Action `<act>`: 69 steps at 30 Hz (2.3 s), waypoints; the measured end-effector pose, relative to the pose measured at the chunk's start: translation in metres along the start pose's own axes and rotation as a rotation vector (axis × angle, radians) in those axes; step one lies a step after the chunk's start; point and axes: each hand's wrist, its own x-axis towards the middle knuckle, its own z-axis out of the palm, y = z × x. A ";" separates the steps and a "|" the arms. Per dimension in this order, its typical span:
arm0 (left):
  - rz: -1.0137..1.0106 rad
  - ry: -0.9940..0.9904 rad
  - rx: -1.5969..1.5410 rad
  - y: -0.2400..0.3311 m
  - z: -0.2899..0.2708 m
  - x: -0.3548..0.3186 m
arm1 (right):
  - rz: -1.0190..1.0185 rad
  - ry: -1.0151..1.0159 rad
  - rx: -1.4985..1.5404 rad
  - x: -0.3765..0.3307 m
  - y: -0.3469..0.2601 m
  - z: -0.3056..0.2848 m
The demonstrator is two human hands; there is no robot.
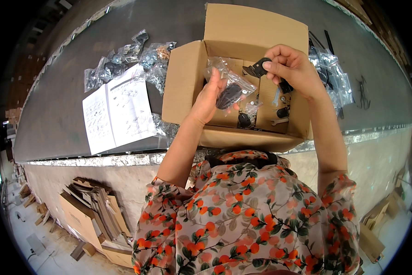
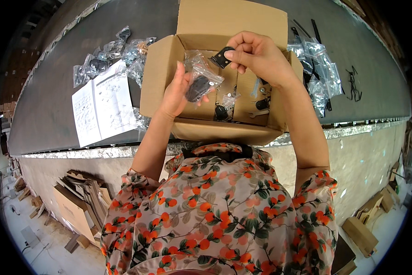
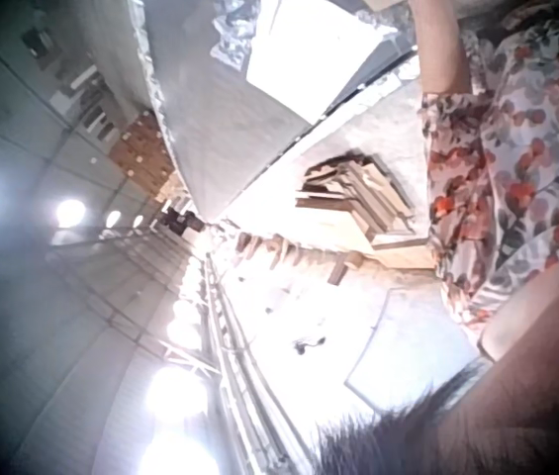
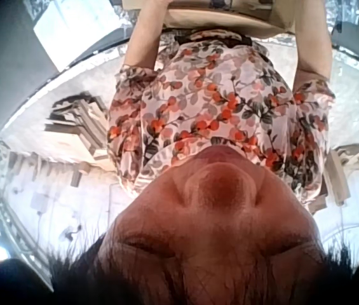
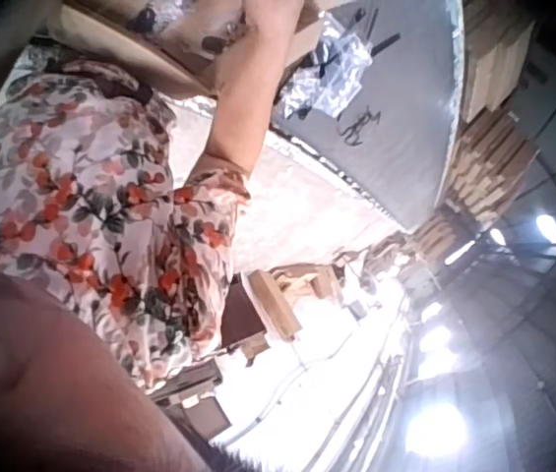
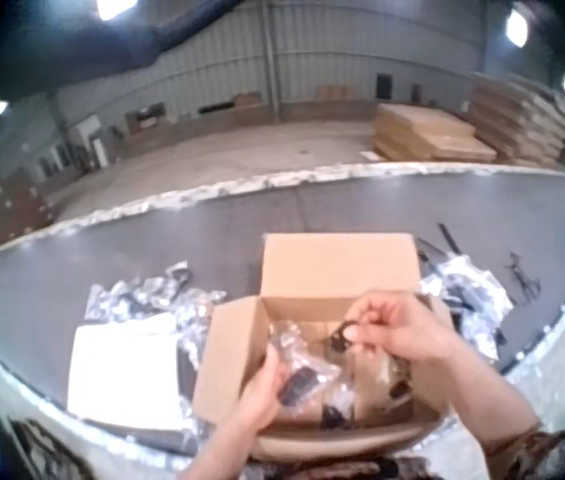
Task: The person sorts various small hardware components from a box, placing them onto a table and referencing an instruction manual.
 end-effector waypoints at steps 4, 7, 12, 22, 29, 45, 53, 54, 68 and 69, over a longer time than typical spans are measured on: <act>0.020 0.032 0.002 -0.001 0.000 -0.001 | -0.011 -0.072 -0.035 -0.004 -0.012 0.003; 0.017 0.018 -0.002 0.000 0.000 0.000 | 0.000 -0.128 -0.028 -0.004 -0.015 0.005; 0.051 0.003 -0.013 0.000 0.001 -0.002 | 0.039 -0.131 -0.028 -0.003 -0.011 0.006; 0.067 -0.025 -0.054 0.000 0.000 -0.002 | 0.069 -0.274 -0.035 -0.002 -0.014 0.023; 0.070 -0.025 -0.058 -0.002 0.000 -0.001 | 0.125 -0.158 -0.023 0.002 -0.011 0.025; 0.072 -0.007 -0.061 0.002 0.002 -0.003 | 0.107 -0.164 -0.323 -0.003 0.000 0.022; 0.061 0.006 -0.047 0.000 0.000 -0.003 | -0.078 -0.220 -0.448 -0.005 0.001 0.034; 0.059 0.003 -0.053 0.000 0.000 -0.003 | -0.091 -0.231 -0.438 -0.004 0.001 0.035; 0.092 0.029 -0.081 -0.002 0.001 -0.002 | -0.009 -0.164 -0.619 0.002 0.003 0.034; 0.094 0.029 -0.084 -0.002 0.001 -0.001 | 0.041 -0.150 -0.624 0.002 0.001 0.034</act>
